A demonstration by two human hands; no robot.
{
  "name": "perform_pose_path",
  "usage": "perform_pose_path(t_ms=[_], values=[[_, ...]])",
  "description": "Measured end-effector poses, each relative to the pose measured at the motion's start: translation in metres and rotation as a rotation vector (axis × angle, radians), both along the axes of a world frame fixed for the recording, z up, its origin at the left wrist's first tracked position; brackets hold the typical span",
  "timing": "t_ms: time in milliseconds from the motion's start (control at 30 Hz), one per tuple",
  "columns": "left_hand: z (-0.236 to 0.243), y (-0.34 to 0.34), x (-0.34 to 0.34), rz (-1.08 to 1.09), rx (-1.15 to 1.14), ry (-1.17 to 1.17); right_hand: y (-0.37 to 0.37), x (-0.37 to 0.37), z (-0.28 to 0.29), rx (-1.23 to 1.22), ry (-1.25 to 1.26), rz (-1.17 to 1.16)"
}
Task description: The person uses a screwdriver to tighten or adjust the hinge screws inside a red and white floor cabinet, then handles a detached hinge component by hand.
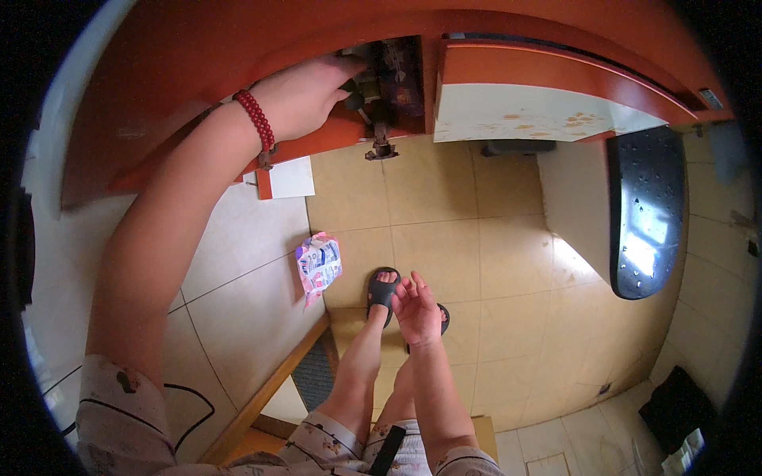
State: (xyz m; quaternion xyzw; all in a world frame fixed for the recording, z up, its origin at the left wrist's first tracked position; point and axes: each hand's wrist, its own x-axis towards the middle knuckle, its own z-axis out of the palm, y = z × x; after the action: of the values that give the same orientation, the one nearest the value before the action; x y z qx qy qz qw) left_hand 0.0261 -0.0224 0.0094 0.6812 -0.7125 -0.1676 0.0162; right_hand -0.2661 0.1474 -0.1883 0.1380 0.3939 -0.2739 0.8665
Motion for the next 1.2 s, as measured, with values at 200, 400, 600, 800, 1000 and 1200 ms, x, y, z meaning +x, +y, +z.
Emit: perform_pose_path(t_ms=[200, 400, 600, 800, 1000, 1200], values=[[0.006, 0.015, 0.005, 0.276, 0.122, -0.242, -0.013, 0.008, 0.009, -0.022, -0.052, -0.018], [-0.025, 0.08, 0.036, 0.774, -0.079, -0.043, -0.01, 0.01, 0.01, 0.004, -0.066, -0.018], [-0.024, 0.134, 0.017, 0.948, -0.208, 0.048, -0.012, 0.017, 0.019, -0.026, 0.013, 0.098], [-0.038, 0.138, 0.015, 0.722, -0.371, 0.064, -0.029, 0.047, 0.02, -0.13, -0.002, 0.1], [-0.025, 0.122, 0.011, 0.652, -0.341, 0.058, -0.033, 0.057, 0.025, -0.114, -0.035, 0.097], [-0.02, 0.098, 0.007, 0.432, -0.503, 0.057, -0.025, 0.046, 0.025, -0.046, 0.041, 0.064]])
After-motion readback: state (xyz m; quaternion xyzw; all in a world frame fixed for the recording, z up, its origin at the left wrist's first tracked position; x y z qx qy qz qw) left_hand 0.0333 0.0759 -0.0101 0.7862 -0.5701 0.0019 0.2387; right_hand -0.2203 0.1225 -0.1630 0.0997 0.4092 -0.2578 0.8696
